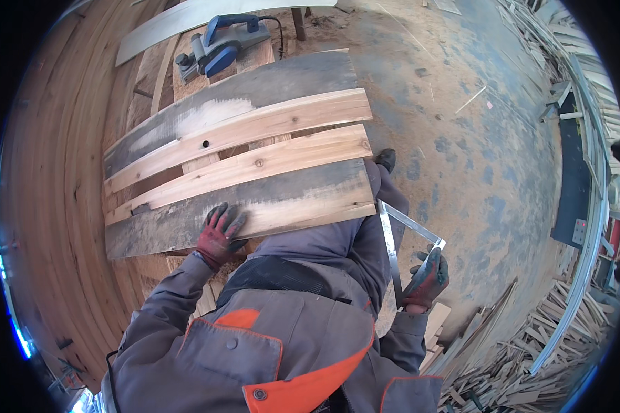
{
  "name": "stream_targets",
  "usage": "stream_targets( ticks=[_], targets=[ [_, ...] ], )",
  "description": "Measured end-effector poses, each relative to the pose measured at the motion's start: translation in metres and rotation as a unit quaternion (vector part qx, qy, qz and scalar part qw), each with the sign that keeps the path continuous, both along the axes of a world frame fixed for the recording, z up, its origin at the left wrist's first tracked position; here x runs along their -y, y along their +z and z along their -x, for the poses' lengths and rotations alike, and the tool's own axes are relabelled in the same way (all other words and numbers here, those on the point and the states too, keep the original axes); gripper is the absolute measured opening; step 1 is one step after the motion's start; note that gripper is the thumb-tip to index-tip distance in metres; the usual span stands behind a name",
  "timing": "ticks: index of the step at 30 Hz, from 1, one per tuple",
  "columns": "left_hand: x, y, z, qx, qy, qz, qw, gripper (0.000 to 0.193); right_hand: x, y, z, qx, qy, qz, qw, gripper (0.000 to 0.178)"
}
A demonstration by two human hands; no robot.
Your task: The person uses a speed square and pencil to mark lines on a wooden plank. They repeatedly position the square, draw lines, and reposition the square to mark multiple locations on the plank.
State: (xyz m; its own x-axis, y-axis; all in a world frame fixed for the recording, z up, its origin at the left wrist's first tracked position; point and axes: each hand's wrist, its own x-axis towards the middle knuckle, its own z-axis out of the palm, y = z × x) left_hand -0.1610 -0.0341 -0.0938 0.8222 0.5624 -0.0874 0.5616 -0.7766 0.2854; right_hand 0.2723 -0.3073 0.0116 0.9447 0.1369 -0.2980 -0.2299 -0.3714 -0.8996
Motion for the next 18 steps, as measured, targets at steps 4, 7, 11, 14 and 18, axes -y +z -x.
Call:
stream_targets(
  ticks=[4,7,11,14,18],
  targets=[
    [0.0,-0.002,-0.018,-0.055,0.014,0.01,0.998,0.092,0.003,0.005,0.003,0.007,-0.011,-0.012,1.0,0.034],
    [-0.001,0.0,-0.018,-0.021,0.004,0.002,1.0,0.094,0.004,0.007,0.004,0.01,-0.007,-0.002,1.0,0.035],
    [-0.001,0.002,-0.019,-0.018,0.007,0.008,1.0,0.092,0.003,0.004,0.002,0.01,-0.001,0.021,1.0,0.036],
    [-0.002,-0.001,-0.019,-0.021,-0.001,-0.009,1.0,0.089,0.005,0.001,0.001,0.007,0.009,0.009,1.0,0.037],
    [-0.003,-0.006,-0.013,-0.008,0.001,-0.018,1.0,0.075,0.009,-0.002,0.005,0.128,0.139,0.113,0.975,0.043]
  ],
)
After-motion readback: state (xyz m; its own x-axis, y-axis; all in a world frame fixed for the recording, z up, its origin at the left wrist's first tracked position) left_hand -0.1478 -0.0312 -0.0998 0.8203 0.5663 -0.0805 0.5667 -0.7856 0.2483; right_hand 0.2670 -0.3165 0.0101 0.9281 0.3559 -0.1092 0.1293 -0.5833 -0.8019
